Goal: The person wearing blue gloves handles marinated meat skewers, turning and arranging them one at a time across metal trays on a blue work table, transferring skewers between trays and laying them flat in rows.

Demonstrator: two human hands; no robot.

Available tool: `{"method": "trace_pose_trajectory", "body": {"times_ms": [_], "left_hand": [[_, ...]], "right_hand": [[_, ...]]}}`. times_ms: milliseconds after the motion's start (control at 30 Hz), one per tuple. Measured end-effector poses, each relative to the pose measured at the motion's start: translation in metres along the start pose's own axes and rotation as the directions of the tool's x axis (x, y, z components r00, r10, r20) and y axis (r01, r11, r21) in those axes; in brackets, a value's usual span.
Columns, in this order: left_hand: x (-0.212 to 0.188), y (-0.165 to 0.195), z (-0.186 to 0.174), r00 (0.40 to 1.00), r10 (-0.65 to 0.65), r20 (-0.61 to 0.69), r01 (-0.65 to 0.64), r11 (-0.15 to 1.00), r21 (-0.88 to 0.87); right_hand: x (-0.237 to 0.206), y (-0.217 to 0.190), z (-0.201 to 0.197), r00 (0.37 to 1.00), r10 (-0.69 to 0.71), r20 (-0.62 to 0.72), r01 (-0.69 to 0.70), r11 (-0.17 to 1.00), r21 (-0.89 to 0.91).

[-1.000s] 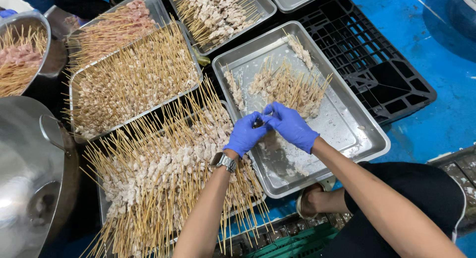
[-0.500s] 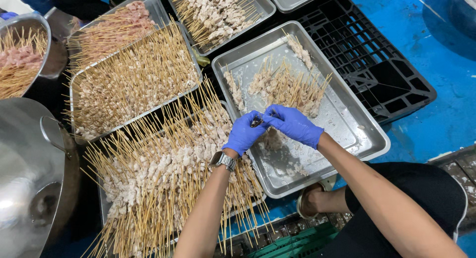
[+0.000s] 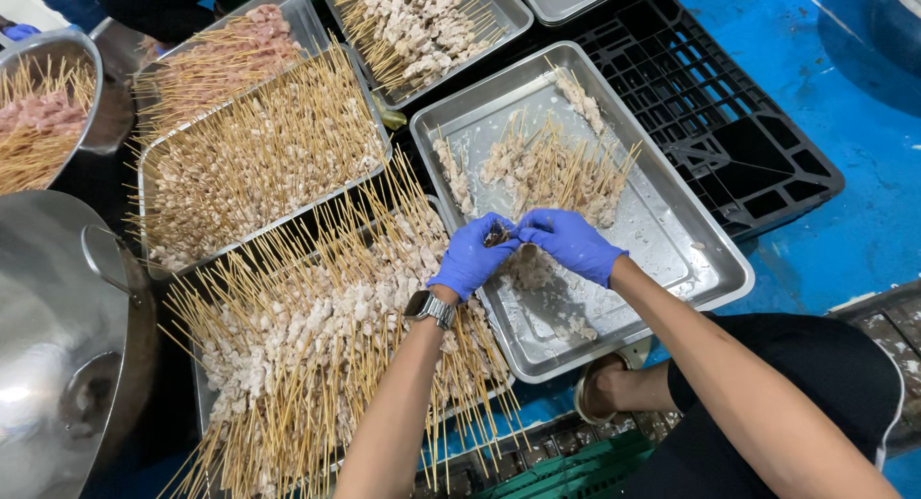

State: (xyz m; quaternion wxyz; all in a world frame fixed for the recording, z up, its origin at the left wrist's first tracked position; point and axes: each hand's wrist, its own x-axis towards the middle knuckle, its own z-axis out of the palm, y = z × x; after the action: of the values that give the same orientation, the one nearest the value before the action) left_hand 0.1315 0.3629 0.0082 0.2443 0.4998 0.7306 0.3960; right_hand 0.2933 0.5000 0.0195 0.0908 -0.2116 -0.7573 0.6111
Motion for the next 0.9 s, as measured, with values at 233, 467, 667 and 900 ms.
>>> {"method": "trace_pose_trajectory", "body": {"times_ms": [233, 467, 667, 900], "left_hand": [[-0.002, -0.002, 0.000, 1.000, 0.016, -0.024, -0.018, 0.997, -0.078], [0.000, -0.001, 0.004, 1.000, -0.009, -0.017, 0.008, 0.998, -0.057], [-0.001, 0.012, -0.001, 0.996, -0.077, -0.052, 0.070, 0.989, -0.128], [-0.004, 0.002, -0.004, 0.999, -0.005, -0.053, -0.004, 0.986, -0.169]], "right_hand": [[0.003, 0.007, -0.004, 0.951, -0.014, -0.309, -0.031, 0.990, -0.140], [0.004, 0.001, -0.021, 0.882, -0.212, -0.422, 0.051, 0.931, -0.362], [-0.001, -0.007, 0.001, 0.994, 0.070, -0.083, -0.096, 0.923, -0.372], [0.003, 0.008, 0.020, 0.987, -0.151, -0.051, 0.100, 0.835, -0.541]]}}
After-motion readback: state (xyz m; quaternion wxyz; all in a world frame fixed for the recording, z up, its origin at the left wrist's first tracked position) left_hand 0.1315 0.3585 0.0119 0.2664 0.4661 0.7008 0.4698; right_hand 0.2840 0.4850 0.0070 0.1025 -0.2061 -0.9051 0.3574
